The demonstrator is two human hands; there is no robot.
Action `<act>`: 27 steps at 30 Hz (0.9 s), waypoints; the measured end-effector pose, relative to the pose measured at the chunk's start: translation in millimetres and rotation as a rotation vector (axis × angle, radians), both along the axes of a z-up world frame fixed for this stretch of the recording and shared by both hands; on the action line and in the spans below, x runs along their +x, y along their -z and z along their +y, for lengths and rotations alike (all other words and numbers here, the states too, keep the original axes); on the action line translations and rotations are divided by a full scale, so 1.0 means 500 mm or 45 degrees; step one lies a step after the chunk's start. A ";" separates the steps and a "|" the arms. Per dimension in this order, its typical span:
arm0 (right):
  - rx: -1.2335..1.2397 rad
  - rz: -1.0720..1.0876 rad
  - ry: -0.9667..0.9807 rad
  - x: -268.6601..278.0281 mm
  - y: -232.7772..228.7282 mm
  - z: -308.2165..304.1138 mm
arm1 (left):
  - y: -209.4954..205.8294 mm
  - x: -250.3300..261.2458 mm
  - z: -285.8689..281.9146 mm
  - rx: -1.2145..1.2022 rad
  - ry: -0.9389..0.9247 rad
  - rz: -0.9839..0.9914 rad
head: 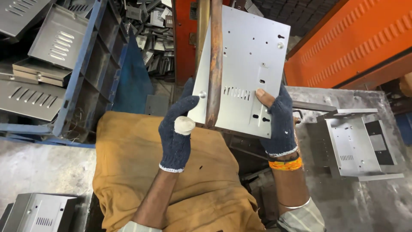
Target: Spot welding sheet metal parts together to assemble an enclosure.
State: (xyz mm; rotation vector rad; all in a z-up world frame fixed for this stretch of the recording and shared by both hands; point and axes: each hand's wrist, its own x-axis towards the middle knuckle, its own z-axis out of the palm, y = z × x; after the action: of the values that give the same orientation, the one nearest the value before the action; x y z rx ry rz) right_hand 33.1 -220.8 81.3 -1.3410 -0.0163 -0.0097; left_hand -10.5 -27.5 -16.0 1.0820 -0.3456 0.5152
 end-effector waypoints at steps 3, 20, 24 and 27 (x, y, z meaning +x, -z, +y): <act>0.012 0.009 -0.013 0.003 0.000 0.001 | 0.001 0.002 0.001 0.013 -0.019 -0.002; 0.038 -0.018 -0.145 0.066 0.026 -0.061 | -0.030 -0.025 -0.009 0.325 -0.005 -0.044; -0.014 -0.014 -0.170 0.067 0.025 -0.066 | -0.031 -0.034 -0.021 0.389 -0.037 0.139; -0.063 -0.019 -0.150 0.077 0.017 -0.068 | -0.035 -0.026 -0.027 0.404 -0.062 0.116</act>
State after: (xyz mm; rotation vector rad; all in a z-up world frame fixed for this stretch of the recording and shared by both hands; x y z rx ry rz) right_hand 71.6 -254.6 73.0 -1.3873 -0.1091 0.0806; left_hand -23.7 -41.0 1.7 1.4197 -0.3278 0.4617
